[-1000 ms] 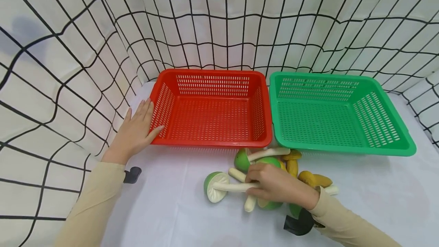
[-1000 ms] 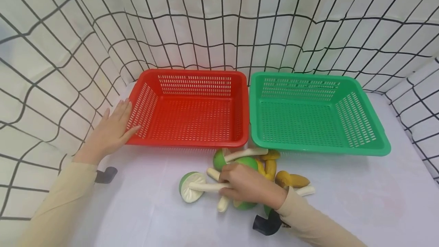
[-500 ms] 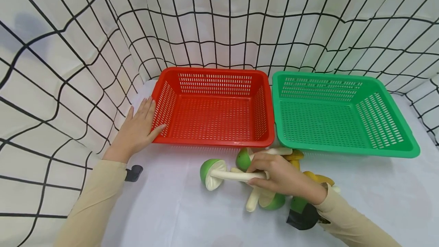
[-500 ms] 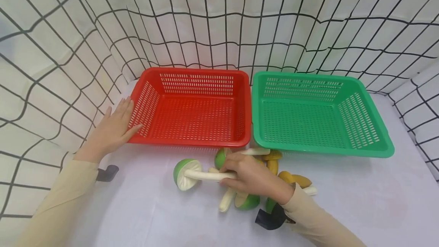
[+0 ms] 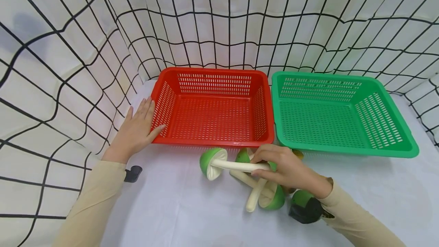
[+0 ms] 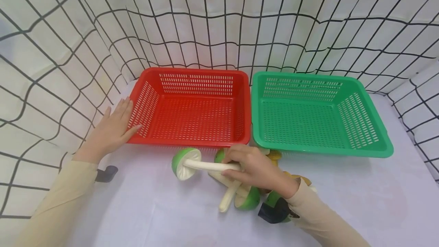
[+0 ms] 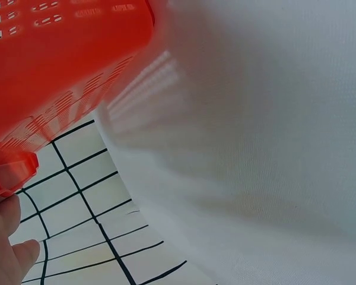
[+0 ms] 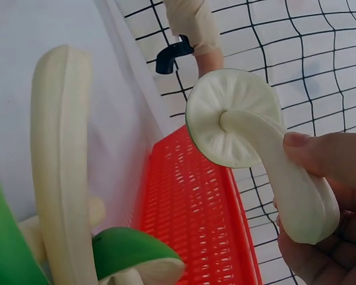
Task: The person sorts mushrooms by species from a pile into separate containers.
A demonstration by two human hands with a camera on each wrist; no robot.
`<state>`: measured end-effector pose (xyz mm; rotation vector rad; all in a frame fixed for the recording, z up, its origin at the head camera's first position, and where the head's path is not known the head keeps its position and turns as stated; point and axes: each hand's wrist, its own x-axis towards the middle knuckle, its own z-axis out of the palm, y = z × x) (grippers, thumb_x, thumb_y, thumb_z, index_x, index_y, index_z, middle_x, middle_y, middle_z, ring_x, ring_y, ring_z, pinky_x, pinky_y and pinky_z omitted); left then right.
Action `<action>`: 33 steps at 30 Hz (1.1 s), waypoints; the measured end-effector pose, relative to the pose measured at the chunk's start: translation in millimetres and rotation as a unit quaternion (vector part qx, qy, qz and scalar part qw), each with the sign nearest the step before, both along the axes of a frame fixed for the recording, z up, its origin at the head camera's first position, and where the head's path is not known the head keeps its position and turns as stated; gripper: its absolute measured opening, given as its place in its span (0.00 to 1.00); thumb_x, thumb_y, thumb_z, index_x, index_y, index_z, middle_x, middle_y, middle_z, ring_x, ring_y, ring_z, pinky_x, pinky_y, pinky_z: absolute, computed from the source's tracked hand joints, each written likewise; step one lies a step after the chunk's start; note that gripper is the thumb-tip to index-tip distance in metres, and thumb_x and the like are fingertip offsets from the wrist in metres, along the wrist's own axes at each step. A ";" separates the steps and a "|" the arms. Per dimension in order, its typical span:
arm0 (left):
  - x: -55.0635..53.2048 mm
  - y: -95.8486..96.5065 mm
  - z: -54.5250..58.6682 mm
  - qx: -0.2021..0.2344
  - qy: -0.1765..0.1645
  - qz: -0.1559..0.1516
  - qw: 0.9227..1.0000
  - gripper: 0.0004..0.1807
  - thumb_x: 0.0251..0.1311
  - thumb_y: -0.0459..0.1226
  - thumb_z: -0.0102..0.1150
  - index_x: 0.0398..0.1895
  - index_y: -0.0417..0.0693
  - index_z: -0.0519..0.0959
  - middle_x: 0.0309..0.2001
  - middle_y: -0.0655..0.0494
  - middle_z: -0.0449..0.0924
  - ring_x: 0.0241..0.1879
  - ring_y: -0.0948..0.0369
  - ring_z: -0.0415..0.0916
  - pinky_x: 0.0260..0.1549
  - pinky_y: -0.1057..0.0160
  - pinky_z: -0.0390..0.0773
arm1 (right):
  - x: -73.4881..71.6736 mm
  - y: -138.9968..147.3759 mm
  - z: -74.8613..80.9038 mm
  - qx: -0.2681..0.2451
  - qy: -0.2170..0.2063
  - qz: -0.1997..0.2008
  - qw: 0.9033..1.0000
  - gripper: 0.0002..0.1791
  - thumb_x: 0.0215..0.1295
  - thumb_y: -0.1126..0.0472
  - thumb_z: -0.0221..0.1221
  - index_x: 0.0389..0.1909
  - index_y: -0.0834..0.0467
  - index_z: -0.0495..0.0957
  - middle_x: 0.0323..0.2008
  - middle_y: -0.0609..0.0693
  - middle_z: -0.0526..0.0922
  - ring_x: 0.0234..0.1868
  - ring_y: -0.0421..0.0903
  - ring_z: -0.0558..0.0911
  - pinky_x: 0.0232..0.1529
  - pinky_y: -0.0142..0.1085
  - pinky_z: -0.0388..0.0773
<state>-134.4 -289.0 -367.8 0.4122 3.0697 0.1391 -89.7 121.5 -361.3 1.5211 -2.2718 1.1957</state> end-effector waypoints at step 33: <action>0.8 0.6 0.9 -0.012 0.004 0.002 1.000 0.44 0.68 0.56 0.36 0.71 0.28 0.42 0.72 0.33 0.40 0.72 0.43 0.34 0.65 0.37 0.37 | -31.5 -2.7 4.2 0.009 -0.034 -0.103 0.994 0.12 0.45 0.67 0.72 0.33 0.59 0.82 0.31 0.45 0.81 0.30 0.37 0.75 0.25 0.32 0.75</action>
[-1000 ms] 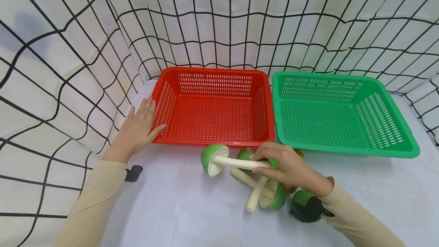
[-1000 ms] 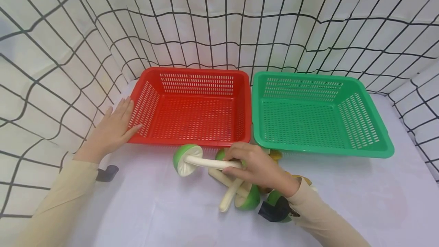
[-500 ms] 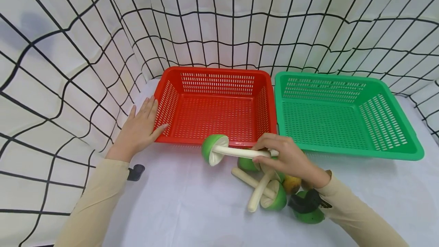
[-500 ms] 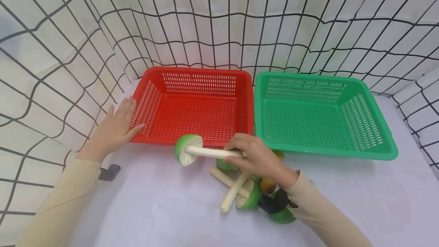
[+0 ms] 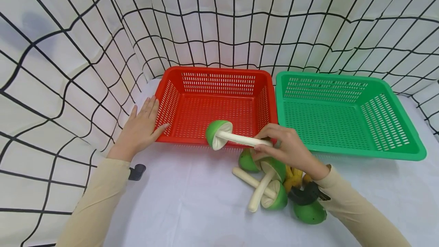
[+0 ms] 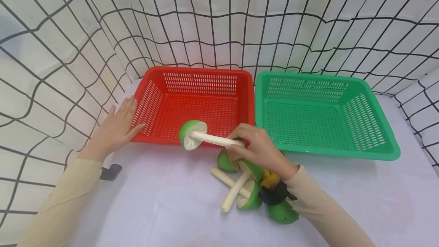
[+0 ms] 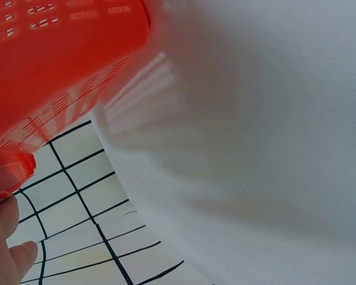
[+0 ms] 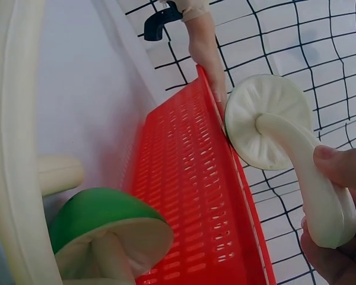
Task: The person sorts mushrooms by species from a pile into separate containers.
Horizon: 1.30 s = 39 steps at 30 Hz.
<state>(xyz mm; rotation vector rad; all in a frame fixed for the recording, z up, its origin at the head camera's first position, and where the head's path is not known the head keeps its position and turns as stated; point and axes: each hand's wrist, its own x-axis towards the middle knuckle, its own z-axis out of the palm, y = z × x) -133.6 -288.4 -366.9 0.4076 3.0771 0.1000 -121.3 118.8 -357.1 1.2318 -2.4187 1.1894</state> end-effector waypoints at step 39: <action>3.4 -1.0 -0.7 0.000 0.006 -0.005 1.000 0.44 0.69 0.54 0.38 0.71 0.28 0.41 0.72 0.33 0.38 0.72 0.42 0.35 0.65 0.38 0.38 | -19.2 -28.1 -8.8 -0.003 -0.043 -0.014 0.999 0.09 0.53 0.65 0.68 0.36 0.60 0.83 0.32 0.46 0.82 0.31 0.37 0.77 0.30 0.32 0.76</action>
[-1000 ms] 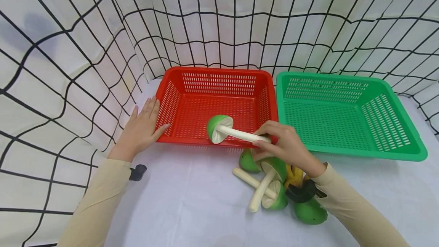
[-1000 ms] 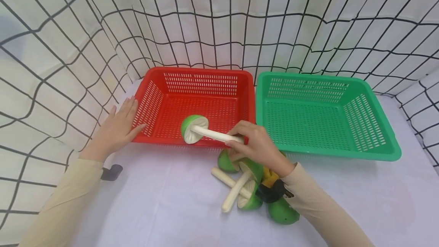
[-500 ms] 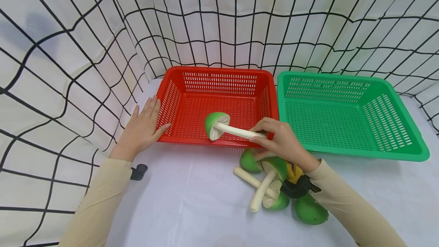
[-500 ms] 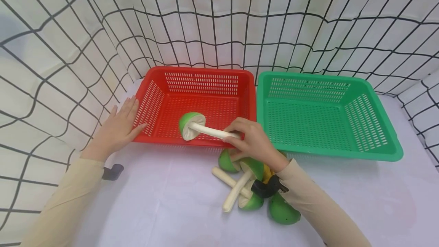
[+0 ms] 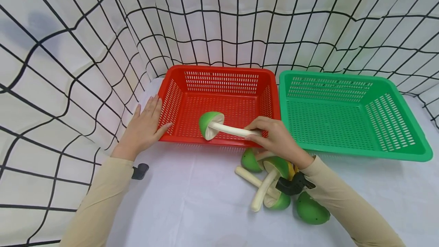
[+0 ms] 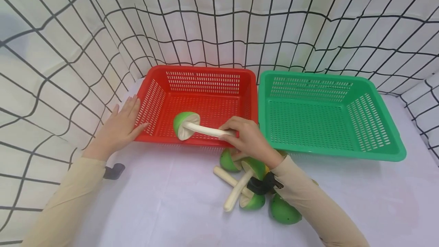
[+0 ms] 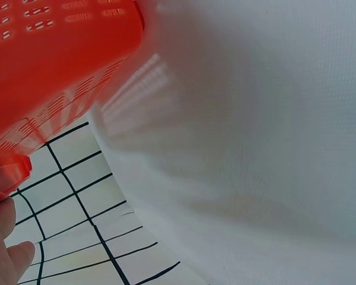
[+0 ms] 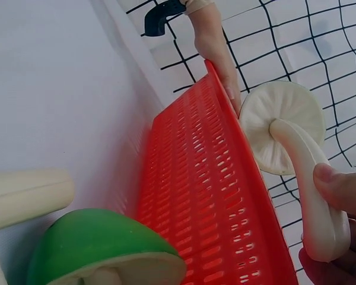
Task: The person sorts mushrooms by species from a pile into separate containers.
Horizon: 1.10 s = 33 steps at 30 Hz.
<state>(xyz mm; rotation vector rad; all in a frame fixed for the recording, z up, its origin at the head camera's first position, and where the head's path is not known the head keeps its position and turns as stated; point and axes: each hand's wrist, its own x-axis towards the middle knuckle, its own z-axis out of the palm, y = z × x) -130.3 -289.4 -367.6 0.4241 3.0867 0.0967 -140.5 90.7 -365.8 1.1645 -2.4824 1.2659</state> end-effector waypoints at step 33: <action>-1.9 1.1 -1.3 0.009 0.001 0.002 1.000 0.44 0.69 0.55 0.36 0.71 0.28 0.41 0.73 0.34 0.38 0.72 0.44 0.34 0.65 0.38 0.37 | -8.6 -20.8 -0.8 0.062 -0.044 -0.037 0.996 0.08 0.53 0.65 0.68 0.34 0.62 0.84 0.30 0.49 0.83 0.29 0.41 0.76 0.29 0.34 0.77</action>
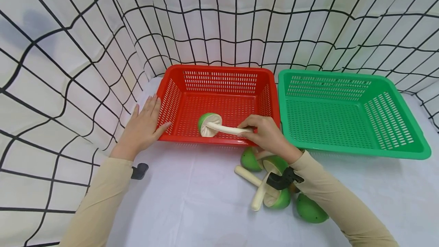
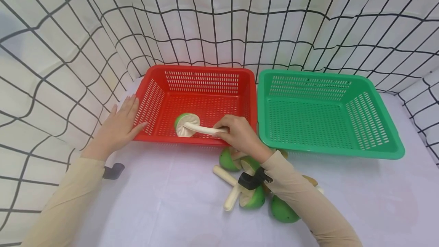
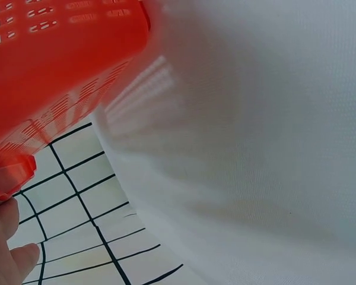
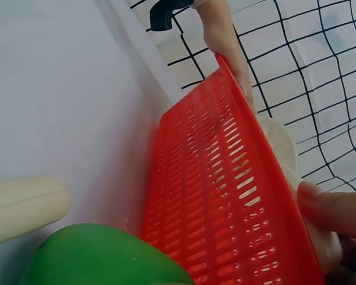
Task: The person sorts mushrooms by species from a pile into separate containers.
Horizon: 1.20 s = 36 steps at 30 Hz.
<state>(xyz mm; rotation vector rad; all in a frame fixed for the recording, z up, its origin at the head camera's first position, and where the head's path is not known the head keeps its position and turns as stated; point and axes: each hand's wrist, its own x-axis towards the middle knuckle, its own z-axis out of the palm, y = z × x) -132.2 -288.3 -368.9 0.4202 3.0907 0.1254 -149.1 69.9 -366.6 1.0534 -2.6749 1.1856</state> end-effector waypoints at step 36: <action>-0.8 -0.1 -1.0 0.000 -0.004 0.004 1.000 0.45 0.69 0.57 0.34 0.72 0.29 0.39 0.73 0.35 0.37 0.72 0.45 0.33 0.65 0.37 0.37 | 12.8 41.6 11.2 -0.035 0.012 -0.032 0.999 0.09 0.52 0.69 0.68 0.36 0.60 0.84 0.35 0.50 0.84 0.37 0.44 0.81 0.38 0.41 0.79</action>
